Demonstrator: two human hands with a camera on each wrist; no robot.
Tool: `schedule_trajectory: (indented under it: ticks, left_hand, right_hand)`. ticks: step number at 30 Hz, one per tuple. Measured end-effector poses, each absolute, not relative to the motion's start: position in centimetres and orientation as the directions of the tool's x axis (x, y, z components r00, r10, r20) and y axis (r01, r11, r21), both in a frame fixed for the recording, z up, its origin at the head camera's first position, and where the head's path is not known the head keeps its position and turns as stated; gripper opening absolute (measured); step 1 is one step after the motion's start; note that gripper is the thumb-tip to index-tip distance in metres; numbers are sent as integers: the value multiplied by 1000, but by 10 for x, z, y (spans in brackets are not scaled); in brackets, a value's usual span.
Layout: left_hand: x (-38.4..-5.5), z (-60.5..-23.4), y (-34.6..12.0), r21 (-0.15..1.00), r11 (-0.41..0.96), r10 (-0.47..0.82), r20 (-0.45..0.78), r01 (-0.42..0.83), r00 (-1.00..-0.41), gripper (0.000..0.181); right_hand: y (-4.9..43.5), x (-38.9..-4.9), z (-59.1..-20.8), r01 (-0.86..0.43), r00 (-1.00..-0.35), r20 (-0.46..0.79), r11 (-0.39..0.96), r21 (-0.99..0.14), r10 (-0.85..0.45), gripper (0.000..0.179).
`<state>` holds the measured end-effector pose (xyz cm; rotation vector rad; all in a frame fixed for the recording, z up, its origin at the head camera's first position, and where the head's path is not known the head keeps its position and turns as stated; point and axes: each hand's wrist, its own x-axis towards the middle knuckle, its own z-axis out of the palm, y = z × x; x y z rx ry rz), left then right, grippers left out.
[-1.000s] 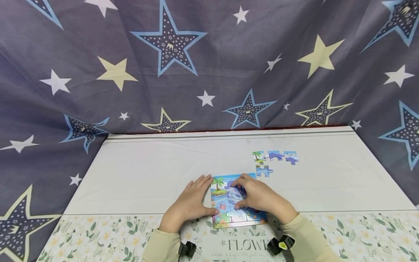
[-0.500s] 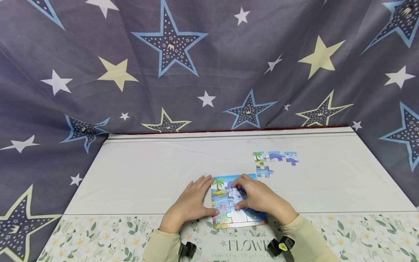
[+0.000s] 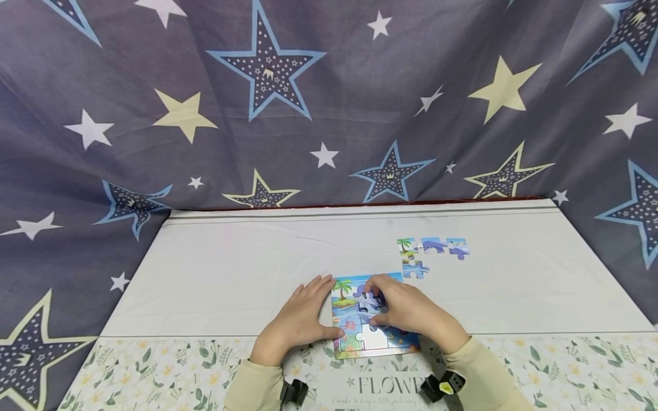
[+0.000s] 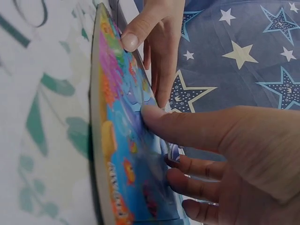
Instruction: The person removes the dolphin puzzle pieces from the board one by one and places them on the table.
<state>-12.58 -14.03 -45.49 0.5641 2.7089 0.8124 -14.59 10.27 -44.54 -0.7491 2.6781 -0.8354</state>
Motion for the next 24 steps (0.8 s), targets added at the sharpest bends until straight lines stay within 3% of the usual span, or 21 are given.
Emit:
schedule_trajectory:
  ticks: [13,24]
  left_hand:
    - [-126,-455,-139,561,777,429,-142,285,-892,100]
    - [-126,-454,-140,559,779,430,-143,286,-892,100]
  right_hand:
    - [112,-150,-439,-446,-805,-17,623,-643,-594,28]
    - [116,-152,-438,-447,-785,13,551,-705,-620,25]
